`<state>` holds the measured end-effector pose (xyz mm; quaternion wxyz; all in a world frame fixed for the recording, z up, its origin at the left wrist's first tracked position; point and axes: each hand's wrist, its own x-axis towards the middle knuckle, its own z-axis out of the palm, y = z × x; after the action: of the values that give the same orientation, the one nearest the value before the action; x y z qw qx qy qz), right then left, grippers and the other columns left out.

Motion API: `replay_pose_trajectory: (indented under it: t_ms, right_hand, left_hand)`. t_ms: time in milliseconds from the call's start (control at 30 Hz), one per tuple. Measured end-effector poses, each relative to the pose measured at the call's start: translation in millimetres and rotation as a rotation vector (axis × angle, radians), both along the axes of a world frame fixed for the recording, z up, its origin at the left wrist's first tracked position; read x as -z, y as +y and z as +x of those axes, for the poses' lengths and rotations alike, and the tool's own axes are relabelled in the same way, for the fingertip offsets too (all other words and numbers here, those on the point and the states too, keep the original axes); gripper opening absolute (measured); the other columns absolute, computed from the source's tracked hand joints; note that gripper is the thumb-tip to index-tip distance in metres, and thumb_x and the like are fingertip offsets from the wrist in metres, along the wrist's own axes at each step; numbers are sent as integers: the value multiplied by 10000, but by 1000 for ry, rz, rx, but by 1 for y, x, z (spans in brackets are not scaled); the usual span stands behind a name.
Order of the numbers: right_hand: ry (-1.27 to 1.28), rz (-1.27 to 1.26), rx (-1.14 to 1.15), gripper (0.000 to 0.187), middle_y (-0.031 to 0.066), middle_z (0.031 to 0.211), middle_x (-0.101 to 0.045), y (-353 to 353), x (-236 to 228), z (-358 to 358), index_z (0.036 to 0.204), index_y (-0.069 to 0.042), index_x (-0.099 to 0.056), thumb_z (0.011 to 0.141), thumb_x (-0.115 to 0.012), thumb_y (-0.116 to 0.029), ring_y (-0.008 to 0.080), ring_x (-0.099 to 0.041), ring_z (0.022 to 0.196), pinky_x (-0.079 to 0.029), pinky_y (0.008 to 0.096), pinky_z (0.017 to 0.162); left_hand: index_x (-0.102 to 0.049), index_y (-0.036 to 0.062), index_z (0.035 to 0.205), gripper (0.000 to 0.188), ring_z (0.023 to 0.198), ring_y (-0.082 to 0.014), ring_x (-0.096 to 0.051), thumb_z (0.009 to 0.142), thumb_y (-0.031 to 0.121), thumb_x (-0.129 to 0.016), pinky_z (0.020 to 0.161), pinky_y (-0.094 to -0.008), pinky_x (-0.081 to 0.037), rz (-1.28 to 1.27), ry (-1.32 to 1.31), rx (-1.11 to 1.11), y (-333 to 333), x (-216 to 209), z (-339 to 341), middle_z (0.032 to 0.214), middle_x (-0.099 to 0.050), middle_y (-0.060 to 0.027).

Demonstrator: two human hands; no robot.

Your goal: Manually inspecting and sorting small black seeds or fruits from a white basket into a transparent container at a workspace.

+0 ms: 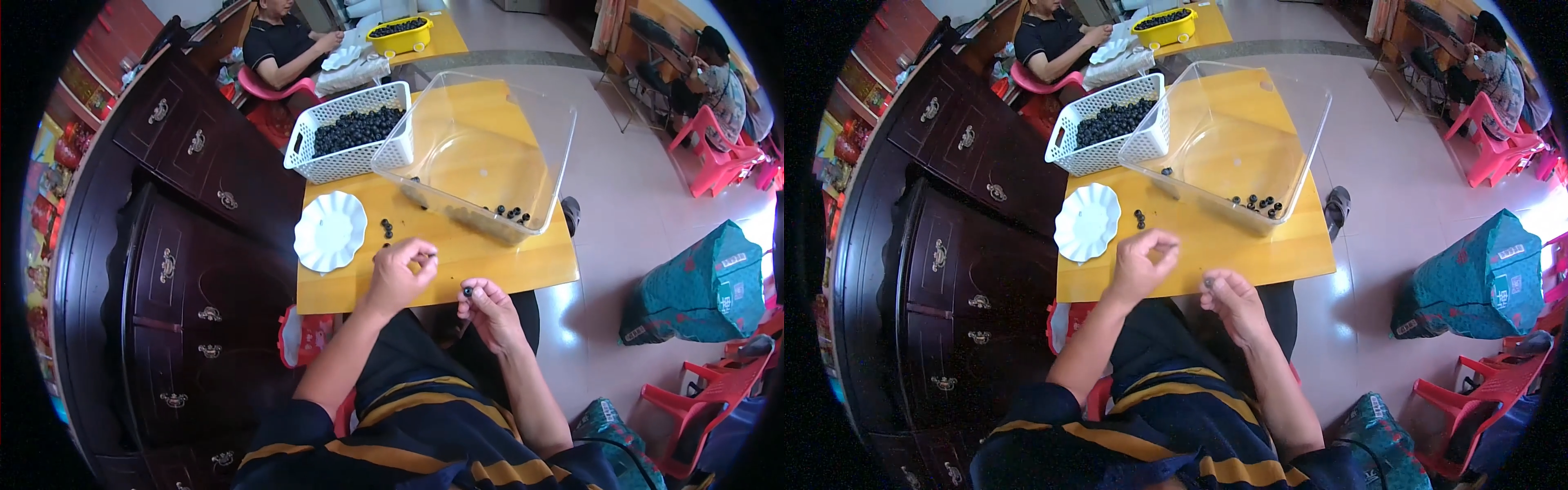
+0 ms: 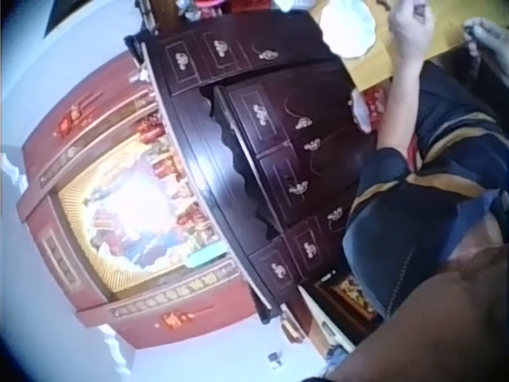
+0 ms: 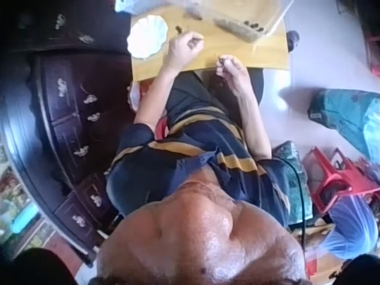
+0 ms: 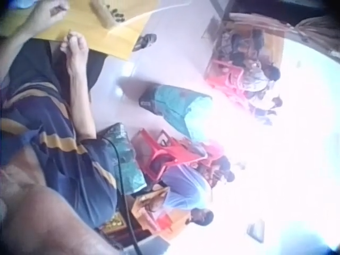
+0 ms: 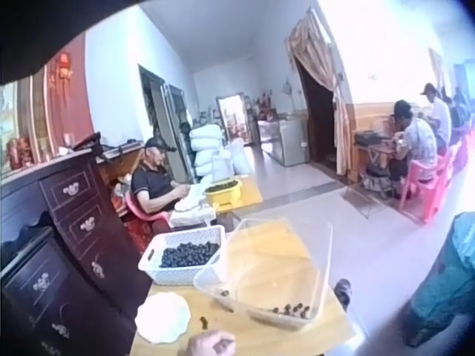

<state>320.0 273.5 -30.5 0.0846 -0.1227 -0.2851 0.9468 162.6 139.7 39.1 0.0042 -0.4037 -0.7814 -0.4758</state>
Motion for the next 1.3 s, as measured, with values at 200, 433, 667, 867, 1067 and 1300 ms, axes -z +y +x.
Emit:
replay_pose_trajectory:
  t_ms: [200, 433, 667, 867, 1067, 1300]
  right_hand:
    - [-3, -9, -13, 201, 58, 967, -688, -1, 2, 0, 1158, -46, -643, 1017, -609, -185, 142, -661, 817, -555, 294, 783]
    - [14, -11, -17, 202, 47, 983, -700, -1, 1, 1, 1156, -56, -648, 1022, -608, -201, 131, -670, 826, -553, 283, 800]
    - [14, -3, -22, 199, 46, 990, -703, -3, -1, 0, 1151, -55, -651, 1024, -604, -200, 122, -670, 826, -561, 278, 794]
    - [37, 0, -43, 187, 41, 982, -707, -7, 2, -5, 1143, -54, -653, 1019, -612, -188, 115, -669, 824, -564, 271, 793]
    - [70, 32, -75, 186, 29, 985, -708, -11, 3, -1, 1133, -60, -657, 1018, -616, -201, 107, -665, 830, -551, 264, 795]
    - [49, 38, -81, 189, 26, 1002, -682, -17, 5, 5, 1150, -61, -634, 1029, -589, -199, 106, -644, 854, -547, 266, 799]
  left_hand:
    - [-728, 1, 963, 122, 786, -131, -711, 847, 1, -691, 722, -269, -556, 94, -190, 90, 0, -4, 34, 841, -741, -78]
    - [-708, -24, 1035, 176, 789, -207, -707, 871, -27, -642, 667, -294, -545, 92, -22, 111, 7, -7, 48, 870, -717, -140]
    - [-700, -9, 1017, 163, 726, -172, -705, 857, -36, -689, 631, -273, -551, 12, -14, 82, -6, -6, 48, 857, -723, -118]
    - [-723, -11, 1004, 144, 772, -130, -705, 876, -58, -674, 644, -253, -548, 50, -154, 107, -11, -6, 59, 880, -735, -102]
    - [-719, -23, 1031, 174, 799, -210, -723, 857, -36, -704, 695, -290, -552, -5, -48, 138, -23, -19, 65, 929, -734, -140]
    - [-729, 22, 1016, 163, 788, -294, -691, 855, 21, -706, 688, -355, -544, 1, 99, 116, -25, -17, 71, 889, -697, -132]
